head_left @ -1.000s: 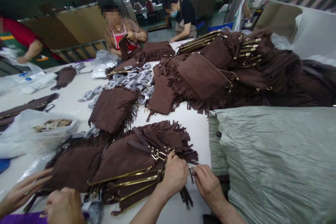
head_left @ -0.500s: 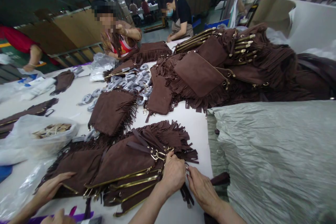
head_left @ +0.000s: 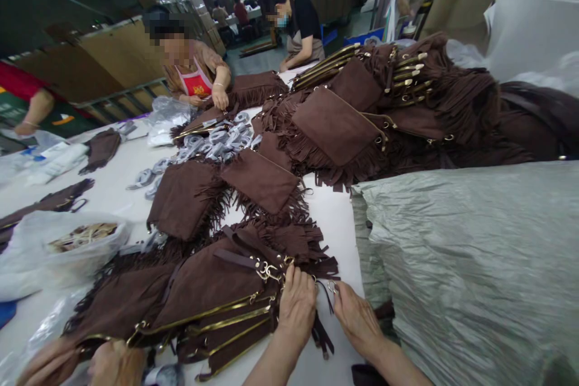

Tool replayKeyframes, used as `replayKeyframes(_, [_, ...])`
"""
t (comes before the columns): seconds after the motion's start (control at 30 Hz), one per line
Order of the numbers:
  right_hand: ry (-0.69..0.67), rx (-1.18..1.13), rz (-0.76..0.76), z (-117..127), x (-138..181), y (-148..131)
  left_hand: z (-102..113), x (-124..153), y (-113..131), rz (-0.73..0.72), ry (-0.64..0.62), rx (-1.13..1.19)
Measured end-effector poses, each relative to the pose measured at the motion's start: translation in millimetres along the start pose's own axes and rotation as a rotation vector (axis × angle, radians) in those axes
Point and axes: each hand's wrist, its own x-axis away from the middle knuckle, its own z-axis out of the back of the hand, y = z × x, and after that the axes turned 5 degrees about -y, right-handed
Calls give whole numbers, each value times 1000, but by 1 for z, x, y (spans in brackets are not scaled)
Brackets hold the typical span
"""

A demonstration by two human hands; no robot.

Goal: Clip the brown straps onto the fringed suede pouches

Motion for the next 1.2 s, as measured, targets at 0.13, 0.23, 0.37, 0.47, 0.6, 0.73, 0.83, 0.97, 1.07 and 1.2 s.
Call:
replayKeyframes(0.13, [23,26,36,-1,-1,-3,-10,-7,7,14,30,-17])
replayKeyframes(0.23, [40,41,51,-2,-6,-5,-10,-8,7,-17,73,-47])
replayKeyframes(0.37, [70,64,84,-5,-16,-9,-7,-5,4,-38,110,-53])
replayKeyframes(0.47, [97,73,111,-8,-23,-13,-5,-3,2,-36,133,-26])
replayKeyframes(0.6, [131,82,169,-14,-27,-17,-5,-2,-1,-16,134,40])
replayKeyframes(0.73, [143,88,210,-19,-30,-17,-4,-4,-4,24,153,116])
replayKeyframes(0.83, [128,86,219,-22,-33,-18,-1,-5,-6,33,172,155])
replayKeyframes(0.97, [109,78,233,-24,-34,-20,0,-4,-9,31,152,183])
replayKeyframes(1.07, [104,68,221,-25,-32,-22,0,-4,-10,37,171,192])
replayKeyframes(1.2, [89,52,171,-28,-27,-25,0,-5,-11,45,180,194])
